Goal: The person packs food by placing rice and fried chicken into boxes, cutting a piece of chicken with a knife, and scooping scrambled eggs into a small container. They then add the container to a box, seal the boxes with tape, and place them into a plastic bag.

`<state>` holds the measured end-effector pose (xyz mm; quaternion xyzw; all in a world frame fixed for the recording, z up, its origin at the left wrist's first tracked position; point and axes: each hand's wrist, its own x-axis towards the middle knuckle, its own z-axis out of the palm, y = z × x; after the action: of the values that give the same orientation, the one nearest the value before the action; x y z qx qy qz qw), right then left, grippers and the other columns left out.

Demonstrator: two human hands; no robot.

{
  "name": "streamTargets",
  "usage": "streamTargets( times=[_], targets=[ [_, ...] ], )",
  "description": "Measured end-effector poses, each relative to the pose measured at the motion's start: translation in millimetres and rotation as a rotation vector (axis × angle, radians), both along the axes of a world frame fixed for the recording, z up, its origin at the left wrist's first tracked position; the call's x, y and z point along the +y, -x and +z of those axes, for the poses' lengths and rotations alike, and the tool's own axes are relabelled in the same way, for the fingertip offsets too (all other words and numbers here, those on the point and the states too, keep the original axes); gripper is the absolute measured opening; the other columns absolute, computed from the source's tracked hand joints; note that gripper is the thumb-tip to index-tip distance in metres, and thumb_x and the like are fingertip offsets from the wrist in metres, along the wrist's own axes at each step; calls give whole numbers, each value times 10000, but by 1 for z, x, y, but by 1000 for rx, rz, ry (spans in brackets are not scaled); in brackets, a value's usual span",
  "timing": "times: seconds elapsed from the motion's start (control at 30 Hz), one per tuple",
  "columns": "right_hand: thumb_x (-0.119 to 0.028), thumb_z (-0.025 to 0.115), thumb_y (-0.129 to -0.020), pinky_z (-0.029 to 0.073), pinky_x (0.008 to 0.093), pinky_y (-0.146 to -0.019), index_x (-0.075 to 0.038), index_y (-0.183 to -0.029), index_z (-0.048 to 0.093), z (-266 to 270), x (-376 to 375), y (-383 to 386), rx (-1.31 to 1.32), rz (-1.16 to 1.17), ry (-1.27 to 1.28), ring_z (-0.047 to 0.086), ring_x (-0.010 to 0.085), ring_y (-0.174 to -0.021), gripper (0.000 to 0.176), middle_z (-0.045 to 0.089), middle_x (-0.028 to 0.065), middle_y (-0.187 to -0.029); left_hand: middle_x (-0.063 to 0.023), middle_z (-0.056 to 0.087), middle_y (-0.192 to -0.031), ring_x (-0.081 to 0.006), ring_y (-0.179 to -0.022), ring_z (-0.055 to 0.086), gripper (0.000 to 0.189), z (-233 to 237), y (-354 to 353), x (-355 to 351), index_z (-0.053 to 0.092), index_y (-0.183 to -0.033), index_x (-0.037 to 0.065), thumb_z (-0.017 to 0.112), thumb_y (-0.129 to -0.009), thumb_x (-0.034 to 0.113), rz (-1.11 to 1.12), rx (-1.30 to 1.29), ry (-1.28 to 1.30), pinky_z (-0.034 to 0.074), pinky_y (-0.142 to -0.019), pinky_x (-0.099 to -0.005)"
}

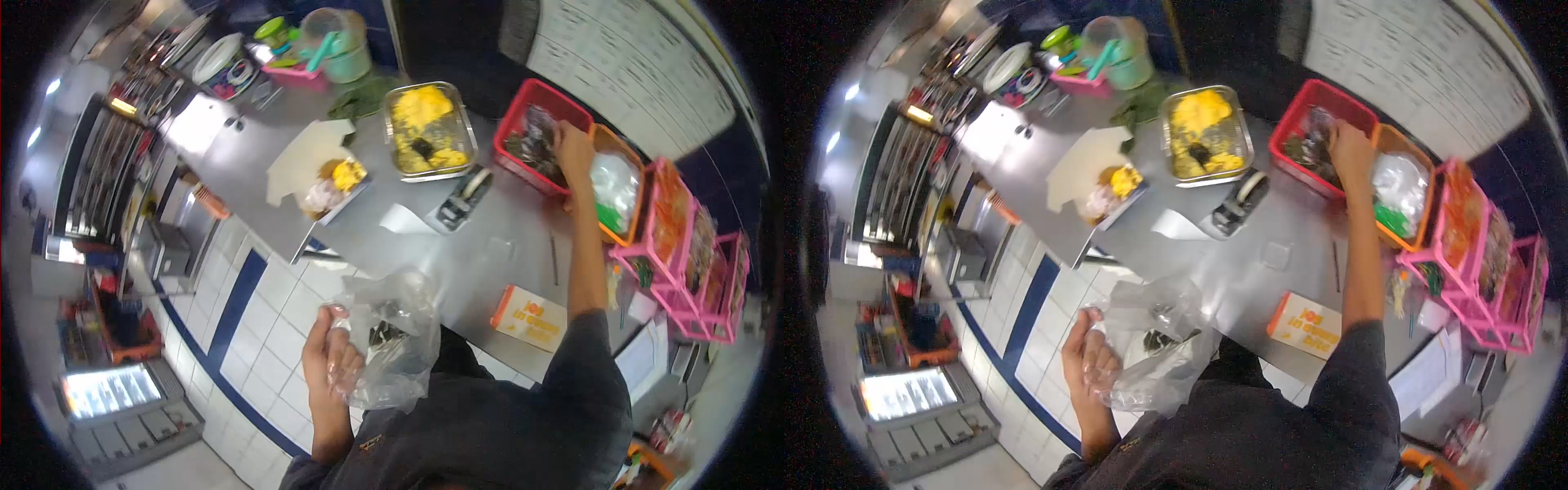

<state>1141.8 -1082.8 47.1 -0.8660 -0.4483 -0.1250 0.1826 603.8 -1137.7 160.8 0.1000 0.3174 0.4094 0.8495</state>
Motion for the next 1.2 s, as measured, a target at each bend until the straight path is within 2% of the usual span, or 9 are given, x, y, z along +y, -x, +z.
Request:
streamTargets(
  times=[0.17,0.33,0.47,0.57,0.73,0.87,0.93,1.07,1.2],
  targets=[
    [-200,573,-910,529,458,-737,-25,-998,675,36,61,135,425,373,-342,685,376,-859,221,693,206,-900,28,302,-396,-86,-256,242,351,-2,13,-6,532,-1068,50,314,-1080,324,24,50,35,246,-304,-256],
    [-152,668,-889,523,310,-628,45,-952,651,-38,169,223,1122,692,-351,677,182,-700,208,698,109,-779,22,336,-402,-87,-255,249,348,-1,26,-19,520,-1070,43,322,-1076,328,61,72,13,230,-284,-246],
    [-162,658,-894,508,324,-595,35,-923,636,-46,205,292,1120,798,-265,662,178,-658,201,668,100,-703,14,336,-401,-90,-249,244,352,-6,40,-33,507,-1077,27,304,-1078,314,128,16,19,220,-263,-237],
    [-184,632,-900,512,378,-613,14,-920,627,-58,228,322,985,829,-132,666,272,-646,199,652,149,-680,7,330,-385,-100,-244,247,364,-7,50,-39,479,-1087,12,257,-1087,301,190,15,55,244,-266,-249],
    [-189,534,-933,509,486,-770,-39,-1048,628,-60,241,350,638,889,-150,621,450,-900,211,645,258,-912,18,328,-395,-90,-246,240,349,-11,59,-42,497,-1077,31,294,-1080,315,210,38,44,239,-275,-244],
    [-180,491,-953,502,498,-818,-53,-1134,619,-38,222,329,650,895,-342,624,442,-953,256,649,258,-985,36,316,-399,-88,-250,235,346,-15,63,-39,518,-1070,54,327,-1073,343,178,73,45,274,-304,-256],
    [-157,467,-963,502,497,-823,-51,-1152,628,-25,203,286,705,749,-465,628,444,-958,270,661,246,-1014,34,319,-400,-88,-248,233,348,-16,64,-38,518,-1066,56,325,-1073,345,171,78,36,266,-300,-257],
    [-129,454,-966,511,466,-786,-42,-1105,642,13,118,166,393,395,-644,650,427,-909,249,668,243,-969,34,318,-395,-90,-240,231,348,-15,55,-33,520,-1059,61,322,-1074,347,139,35,14,252,-284,-258],
    [-168,482,-959,521,466,-821,-39,-1139,634,6,44,44,299,41,-565,654,411,-977,268,677,242,-999,31,313,-382,-87,-237,239,344,-10,42,-26,516,-1063,55,322,-1075,339,22,72,4,258,-276,-256]
  ],
)
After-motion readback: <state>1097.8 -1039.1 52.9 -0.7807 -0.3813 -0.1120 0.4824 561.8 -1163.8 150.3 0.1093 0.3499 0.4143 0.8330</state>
